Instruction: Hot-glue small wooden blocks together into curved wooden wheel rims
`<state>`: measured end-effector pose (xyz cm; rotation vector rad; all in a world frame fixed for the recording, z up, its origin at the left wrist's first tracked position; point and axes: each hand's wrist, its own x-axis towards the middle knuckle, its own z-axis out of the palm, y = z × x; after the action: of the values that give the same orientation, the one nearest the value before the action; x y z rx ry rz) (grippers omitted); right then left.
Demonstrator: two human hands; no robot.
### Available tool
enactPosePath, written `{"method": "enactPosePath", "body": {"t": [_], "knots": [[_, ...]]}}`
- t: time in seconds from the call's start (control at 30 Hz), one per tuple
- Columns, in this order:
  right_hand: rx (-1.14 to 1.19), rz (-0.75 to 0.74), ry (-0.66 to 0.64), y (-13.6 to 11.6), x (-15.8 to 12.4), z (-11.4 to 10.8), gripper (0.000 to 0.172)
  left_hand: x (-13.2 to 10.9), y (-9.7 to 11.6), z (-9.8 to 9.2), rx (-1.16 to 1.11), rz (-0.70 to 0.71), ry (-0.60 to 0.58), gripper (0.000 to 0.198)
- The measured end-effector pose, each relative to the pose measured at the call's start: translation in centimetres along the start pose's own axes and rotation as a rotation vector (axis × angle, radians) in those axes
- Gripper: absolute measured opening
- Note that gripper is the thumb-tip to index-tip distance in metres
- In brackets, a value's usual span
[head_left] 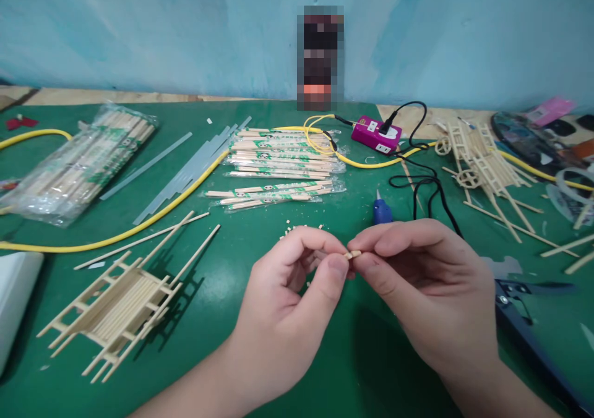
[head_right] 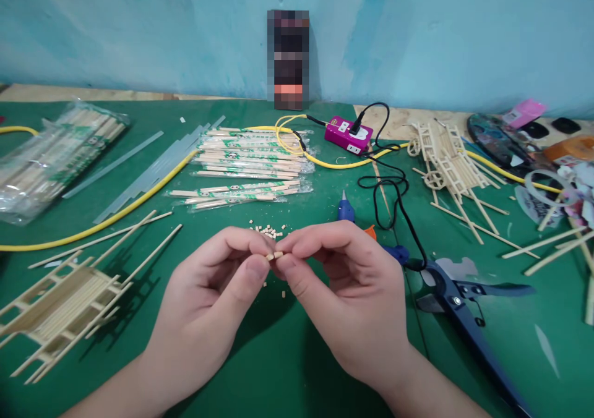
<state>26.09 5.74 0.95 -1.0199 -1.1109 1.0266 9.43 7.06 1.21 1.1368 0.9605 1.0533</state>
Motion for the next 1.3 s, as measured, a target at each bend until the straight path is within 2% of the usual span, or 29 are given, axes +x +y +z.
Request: {"method": "enactPosePath", "body": {"t": [0.33, 1.3], "knots": [[-0.016, 0.005, 0.003, -0.17, -0.17, -0.02, 0.033, 0.06, -0.07, 0.07, 0.013, -0.001, 0.003, 0.012], [-0.192, -0.108, 0.000, -0.45, -0.14, -0.09, 0.031, 0.15, 0.31, -0.11, 0.061, 0.004, -0.029, 0.014]]}}
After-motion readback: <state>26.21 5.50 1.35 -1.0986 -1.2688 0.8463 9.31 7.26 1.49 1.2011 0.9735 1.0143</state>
